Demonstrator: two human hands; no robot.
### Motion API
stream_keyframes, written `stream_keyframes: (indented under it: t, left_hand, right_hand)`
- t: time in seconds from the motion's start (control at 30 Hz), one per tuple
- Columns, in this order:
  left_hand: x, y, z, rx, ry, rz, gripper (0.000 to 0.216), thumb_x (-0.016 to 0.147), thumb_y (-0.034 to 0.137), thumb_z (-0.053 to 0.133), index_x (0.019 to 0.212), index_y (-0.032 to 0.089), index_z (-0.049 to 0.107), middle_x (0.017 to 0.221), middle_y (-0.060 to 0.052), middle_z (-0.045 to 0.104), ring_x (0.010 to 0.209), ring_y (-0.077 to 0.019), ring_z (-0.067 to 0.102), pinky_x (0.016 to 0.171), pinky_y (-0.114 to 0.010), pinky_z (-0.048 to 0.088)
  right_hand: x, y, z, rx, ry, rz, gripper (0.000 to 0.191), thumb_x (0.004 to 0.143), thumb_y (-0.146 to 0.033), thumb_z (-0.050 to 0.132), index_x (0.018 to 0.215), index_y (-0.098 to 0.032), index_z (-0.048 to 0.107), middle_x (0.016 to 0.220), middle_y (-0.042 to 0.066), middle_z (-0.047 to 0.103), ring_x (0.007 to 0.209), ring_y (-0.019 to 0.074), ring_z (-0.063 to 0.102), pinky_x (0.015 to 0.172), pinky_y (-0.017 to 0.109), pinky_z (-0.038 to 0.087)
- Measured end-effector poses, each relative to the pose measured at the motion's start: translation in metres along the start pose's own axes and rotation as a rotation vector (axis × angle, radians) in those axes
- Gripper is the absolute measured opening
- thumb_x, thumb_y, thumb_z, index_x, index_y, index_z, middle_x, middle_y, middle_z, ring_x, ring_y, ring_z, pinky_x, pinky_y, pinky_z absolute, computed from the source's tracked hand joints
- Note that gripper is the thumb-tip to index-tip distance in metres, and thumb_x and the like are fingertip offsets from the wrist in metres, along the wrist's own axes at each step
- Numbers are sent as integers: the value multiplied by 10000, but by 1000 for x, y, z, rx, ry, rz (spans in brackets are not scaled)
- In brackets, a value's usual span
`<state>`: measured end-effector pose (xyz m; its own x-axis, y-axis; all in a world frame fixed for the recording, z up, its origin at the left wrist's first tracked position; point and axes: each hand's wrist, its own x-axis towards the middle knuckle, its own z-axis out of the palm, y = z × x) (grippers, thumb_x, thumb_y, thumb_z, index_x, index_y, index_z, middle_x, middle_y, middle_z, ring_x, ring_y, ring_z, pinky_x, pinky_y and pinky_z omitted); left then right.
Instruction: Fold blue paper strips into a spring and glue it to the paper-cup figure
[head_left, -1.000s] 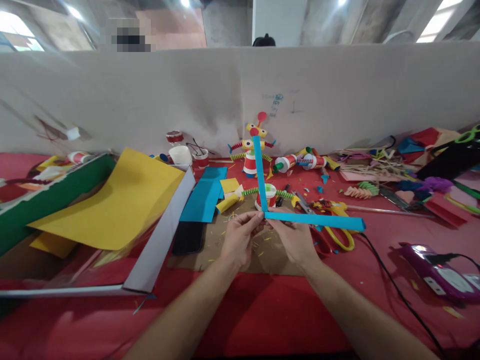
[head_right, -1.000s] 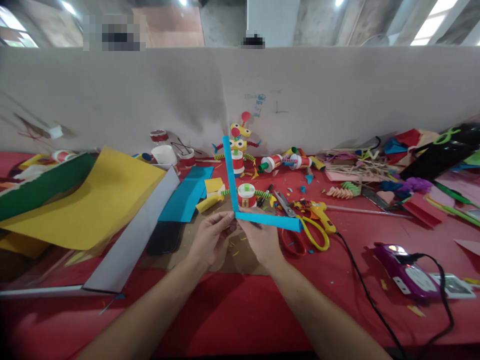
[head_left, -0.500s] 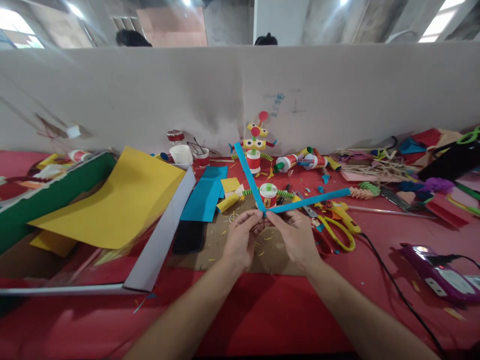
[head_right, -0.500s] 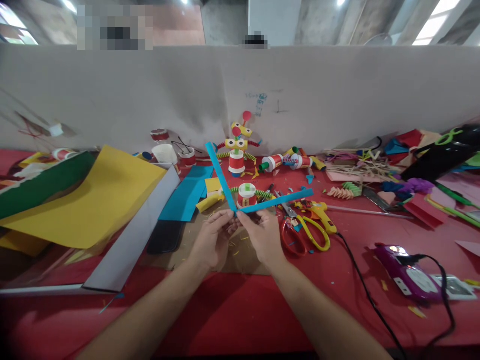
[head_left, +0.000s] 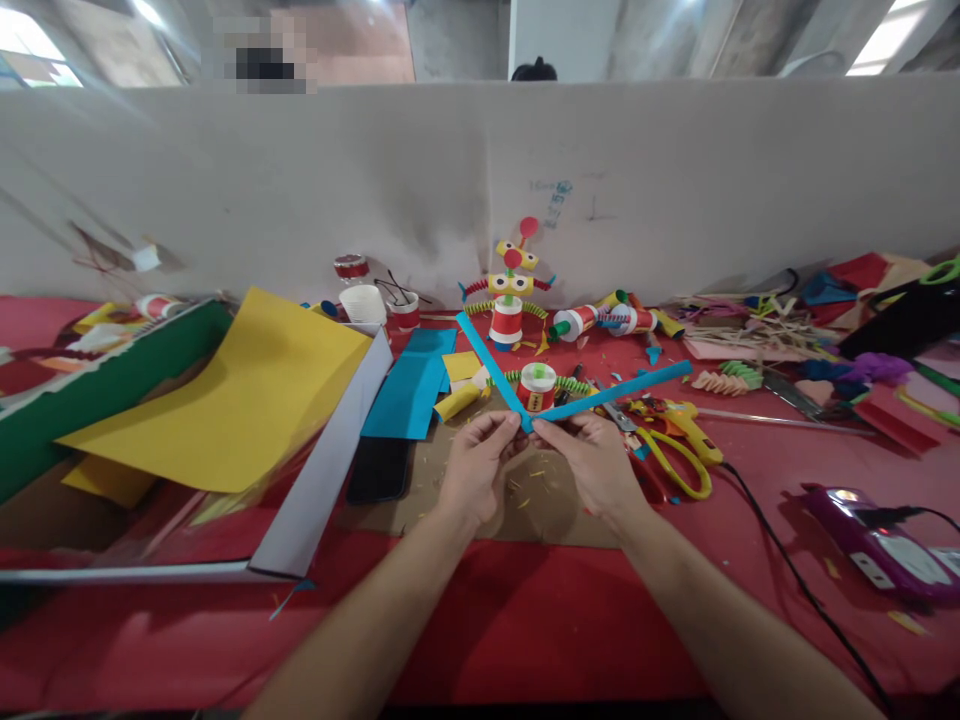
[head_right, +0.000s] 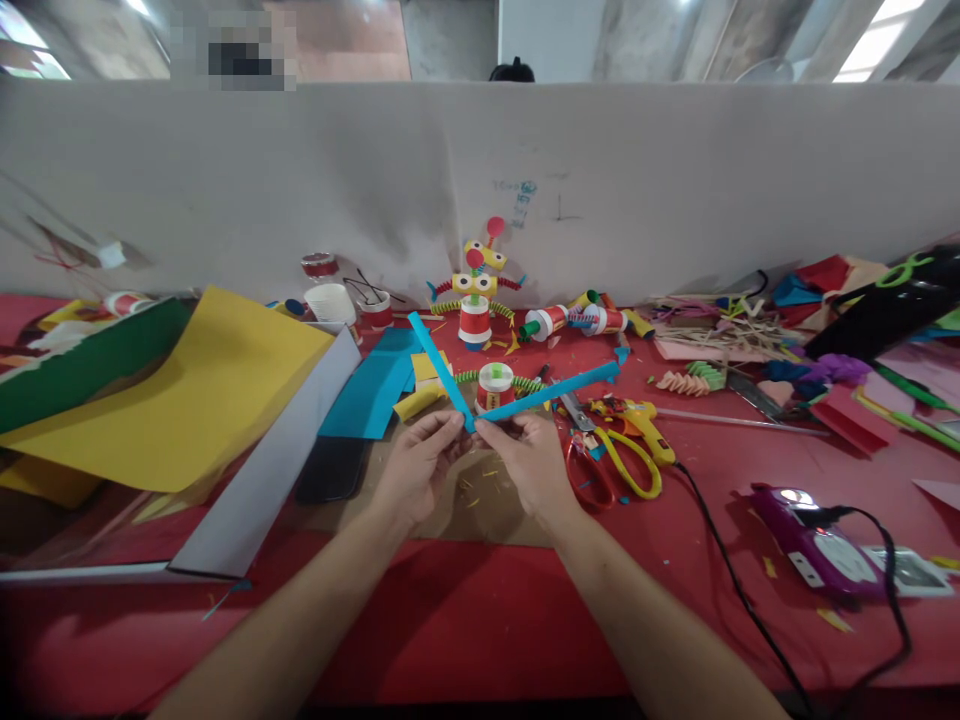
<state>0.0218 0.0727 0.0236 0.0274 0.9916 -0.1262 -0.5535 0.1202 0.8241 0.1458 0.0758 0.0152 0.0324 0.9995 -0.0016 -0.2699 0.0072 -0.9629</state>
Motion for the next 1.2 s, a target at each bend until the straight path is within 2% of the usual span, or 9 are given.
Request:
stream_keyframes:
  t: [0.2,0.37,0.47,0.53,0.7,0.87,1.0,1.1,1.2]
  left_hand:
    - [-1,5,0,-28,-63,-54,158,665,263,758,725,138,682,701,-16,672,653,-106,619,694,-243,482]
    - [1,9,-7,99,-122,-114,135,651,210,767,740,131,702,726,-24,683,680,-105,625,722,-239,480]
    - [3,8,-8,88,-89,-93,118,637,199,773,702,132,701,684,-13,675,638,-92,609,686,-225,478]
    - [3,7,-7,37,-53,-76,121,619,188,782,683,130,698,685,-18,682,646,-100,619,699,-234,485]
    - [0,2,-1,-64,11,-16,122,599,166,784,656,130,682,667,-10,676,664,-110,619,711,-247,493]
    - [-4,0,4,-89,-2,-17,123,588,165,785,629,139,671,662,-4,675,678,-117,627,757,-271,498]
    - [-5,1,4,11,-16,6,166,594,162,777,746,152,712,718,-19,702,699,-119,627,755,-265,488]
    - [-5,1,2,141,-29,65,231,628,187,756,855,157,729,806,-50,727,780,-159,649,795,-303,491]
    - [-4,1,0,318,-50,128,144,686,225,714,808,153,739,782,-64,730,761,-184,657,770,-327,504]
  right_hand:
    - [2,-3,-3,-48,-6,-36,156,658,-300,752,745,-175,718,651,9,693,613,140,623,645,286,512]
    - [2,-8,-5,-87,-13,-37,142,672,-304,741,689,-174,687,609,-1,666,572,123,594,604,262,492]
    - [1,-10,-3,-49,-30,-20,167,712,-332,709,677,-174,668,601,-7,648,570,108,580,594,243,483]
    - [0,-10,-1,-40,-48,-31,169,710,-342,712,739,-178,680,657,-2,664,611,115,596,619,247,492]
    - [-4,-4,2,-243,-75,-153,197,713,-337,710,849,-195,700,836,38,714,767,175,644,733,304,505]
    - [-4,-4,0,-383,-32,-240,142,771,-322,637,750,-193,694,747,23,699,709,167,624,666,278,483]
    - [-3,-7,-2,-452,-9,-226,156,766,-317,616,705,-184,671,647,9,661,612,150,591,585,259,455]
    - [-1,-7,-3,-426,-26,-188,156,758,-321,611,719,-178,659,621,10,649,577,145,592,568,257,466]
    - [-1,-5,-3,-385,-47,-183,159,765,-321,605,733,-172,648,630,17,647,578,146,604,566,259,487]
